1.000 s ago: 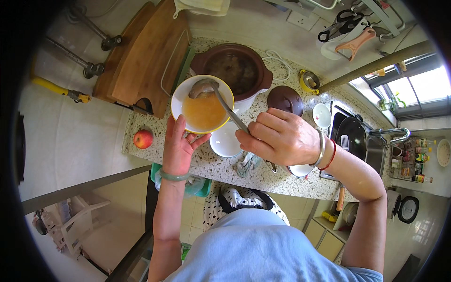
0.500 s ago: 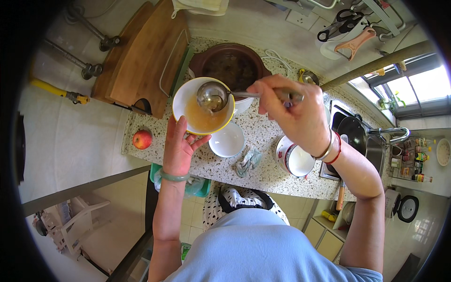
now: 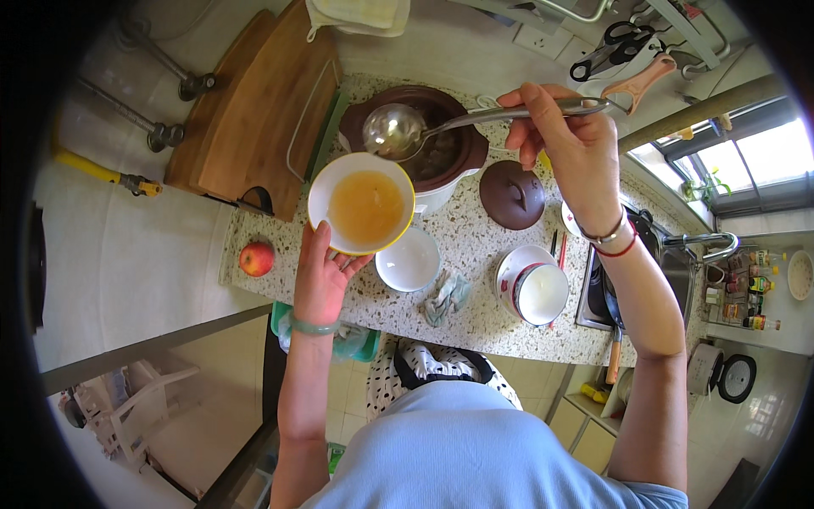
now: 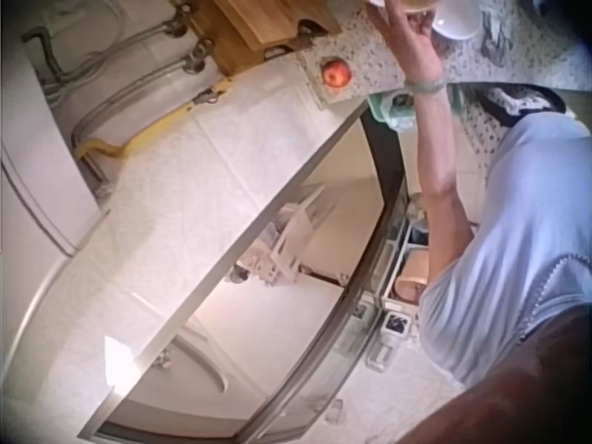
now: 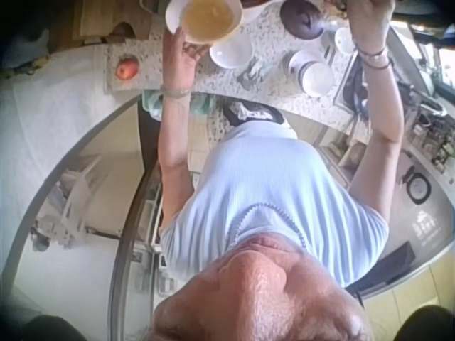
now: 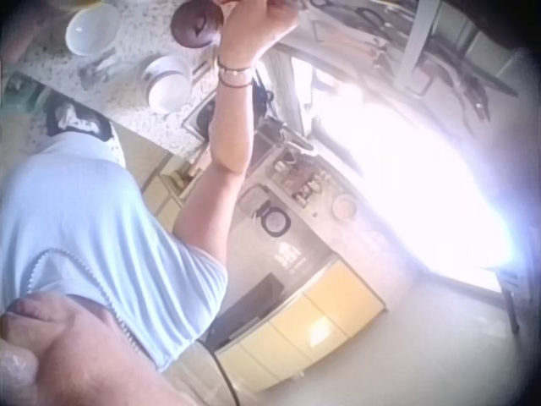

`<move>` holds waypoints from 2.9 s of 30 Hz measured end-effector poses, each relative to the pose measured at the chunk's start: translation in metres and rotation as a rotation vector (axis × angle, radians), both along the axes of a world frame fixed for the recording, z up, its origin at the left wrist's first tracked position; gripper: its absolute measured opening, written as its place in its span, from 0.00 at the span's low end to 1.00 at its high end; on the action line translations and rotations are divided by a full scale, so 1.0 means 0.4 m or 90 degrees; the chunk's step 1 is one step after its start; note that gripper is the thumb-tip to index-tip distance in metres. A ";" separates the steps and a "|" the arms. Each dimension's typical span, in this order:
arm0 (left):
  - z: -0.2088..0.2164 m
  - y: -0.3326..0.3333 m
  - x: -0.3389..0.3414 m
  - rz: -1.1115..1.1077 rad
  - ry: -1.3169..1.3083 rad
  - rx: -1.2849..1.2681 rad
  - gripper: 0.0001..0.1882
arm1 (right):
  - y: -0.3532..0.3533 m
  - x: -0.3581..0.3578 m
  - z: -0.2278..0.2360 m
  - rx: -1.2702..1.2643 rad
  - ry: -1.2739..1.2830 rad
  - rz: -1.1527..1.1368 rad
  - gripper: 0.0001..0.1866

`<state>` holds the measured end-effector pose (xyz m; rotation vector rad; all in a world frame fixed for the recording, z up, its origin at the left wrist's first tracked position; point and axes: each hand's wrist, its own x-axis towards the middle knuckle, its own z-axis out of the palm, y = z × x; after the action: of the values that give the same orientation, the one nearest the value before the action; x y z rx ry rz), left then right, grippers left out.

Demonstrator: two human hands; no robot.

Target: The person ladles soup from a slow cooker into two separate bowls and places them on a dining table. The person then returns to the kitchen, washes a frying pan and a small metal bowl in the sink, and dries their hands with a cloth.

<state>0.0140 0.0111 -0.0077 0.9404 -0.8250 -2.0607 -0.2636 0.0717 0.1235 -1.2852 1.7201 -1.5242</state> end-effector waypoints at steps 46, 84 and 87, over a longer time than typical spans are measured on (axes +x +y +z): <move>-0.043 -0.001 0.078 0.051 0.006 0.025 0.30 | -0.147 -0.008 -0.275 0.119 -0.140 -0.019 0.17; -0.048 -0.004 0.060 0.028 0.000 0.039 0.26 | -0.127 0.041 -0.290 0.044 0.179 0.049 0.12; -0.051 -0.003 0.064 0.031 0.009 0.044 0.28 | -0.143 0.029 -0.284 0.083 0.027 0.027 0.14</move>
<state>0.0397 0.0100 -0.0282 0.9727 -0.7204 -2.0635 -0.2519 0.0147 0.0099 -1.2873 1.7761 -1.3469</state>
